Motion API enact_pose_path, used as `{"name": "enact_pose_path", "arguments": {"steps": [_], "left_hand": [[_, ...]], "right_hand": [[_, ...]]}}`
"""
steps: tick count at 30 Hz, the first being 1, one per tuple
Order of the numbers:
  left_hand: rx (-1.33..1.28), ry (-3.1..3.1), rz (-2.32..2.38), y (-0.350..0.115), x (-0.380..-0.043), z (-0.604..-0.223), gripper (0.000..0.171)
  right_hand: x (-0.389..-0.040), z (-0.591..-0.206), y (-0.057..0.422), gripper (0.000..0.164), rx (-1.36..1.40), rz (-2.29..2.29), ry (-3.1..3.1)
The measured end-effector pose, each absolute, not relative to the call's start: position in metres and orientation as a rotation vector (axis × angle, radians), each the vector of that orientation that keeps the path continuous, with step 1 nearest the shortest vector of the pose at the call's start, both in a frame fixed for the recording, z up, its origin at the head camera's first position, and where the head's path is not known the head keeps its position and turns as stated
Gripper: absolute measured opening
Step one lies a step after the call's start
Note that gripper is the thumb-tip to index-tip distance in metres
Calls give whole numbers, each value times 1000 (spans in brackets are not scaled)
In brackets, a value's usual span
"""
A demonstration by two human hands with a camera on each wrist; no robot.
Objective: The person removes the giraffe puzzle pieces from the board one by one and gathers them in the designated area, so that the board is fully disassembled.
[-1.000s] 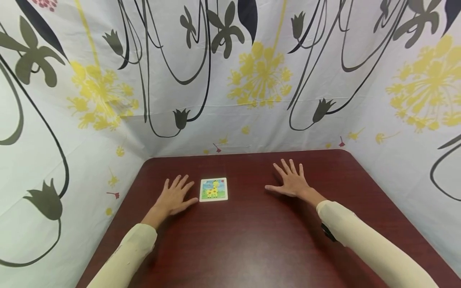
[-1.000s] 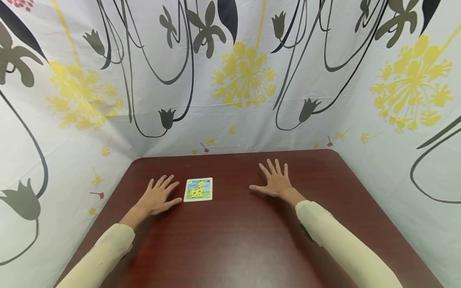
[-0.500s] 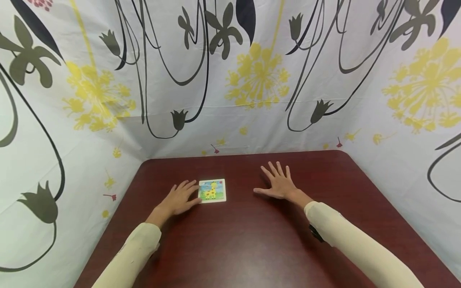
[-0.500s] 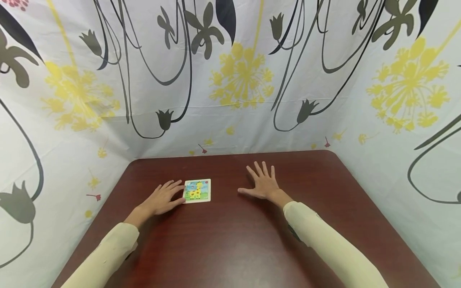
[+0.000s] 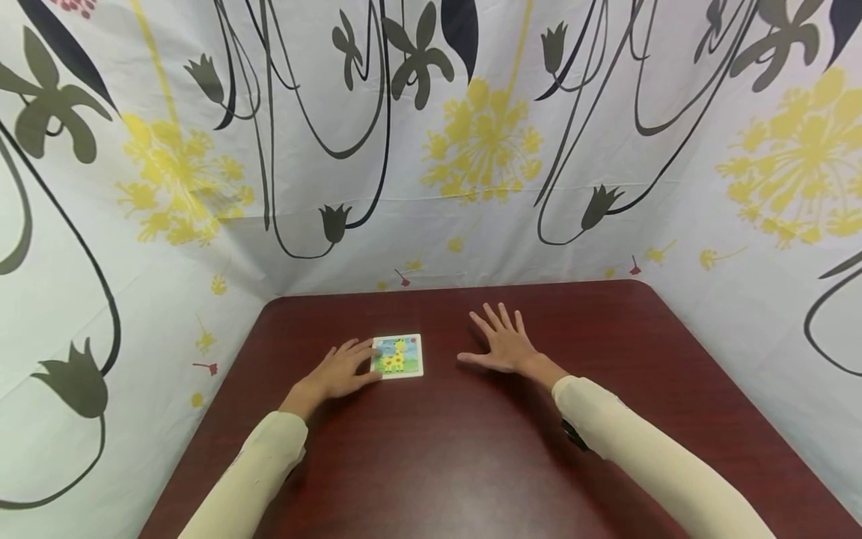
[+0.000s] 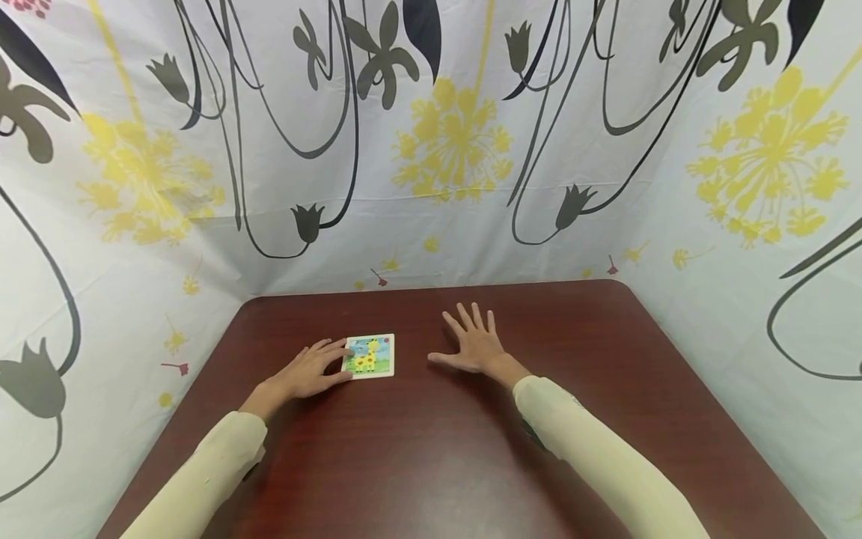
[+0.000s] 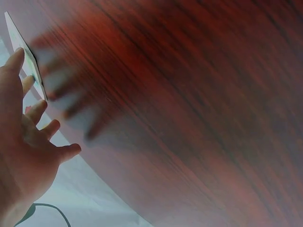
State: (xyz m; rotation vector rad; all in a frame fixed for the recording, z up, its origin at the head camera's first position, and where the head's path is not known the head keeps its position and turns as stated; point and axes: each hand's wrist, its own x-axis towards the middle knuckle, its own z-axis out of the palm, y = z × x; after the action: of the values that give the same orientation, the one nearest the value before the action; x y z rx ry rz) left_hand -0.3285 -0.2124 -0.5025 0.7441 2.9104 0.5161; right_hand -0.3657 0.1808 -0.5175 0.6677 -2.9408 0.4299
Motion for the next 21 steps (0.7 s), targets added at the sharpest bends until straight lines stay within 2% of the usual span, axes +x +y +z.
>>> {"name": "enact_pose_path", "arguments": {"steps": [21], "left_hand": [[730,2901,527,-209,-327,-500,60]], "right_hand": [[-356,-505,137,98,702,458,-3003]]}}
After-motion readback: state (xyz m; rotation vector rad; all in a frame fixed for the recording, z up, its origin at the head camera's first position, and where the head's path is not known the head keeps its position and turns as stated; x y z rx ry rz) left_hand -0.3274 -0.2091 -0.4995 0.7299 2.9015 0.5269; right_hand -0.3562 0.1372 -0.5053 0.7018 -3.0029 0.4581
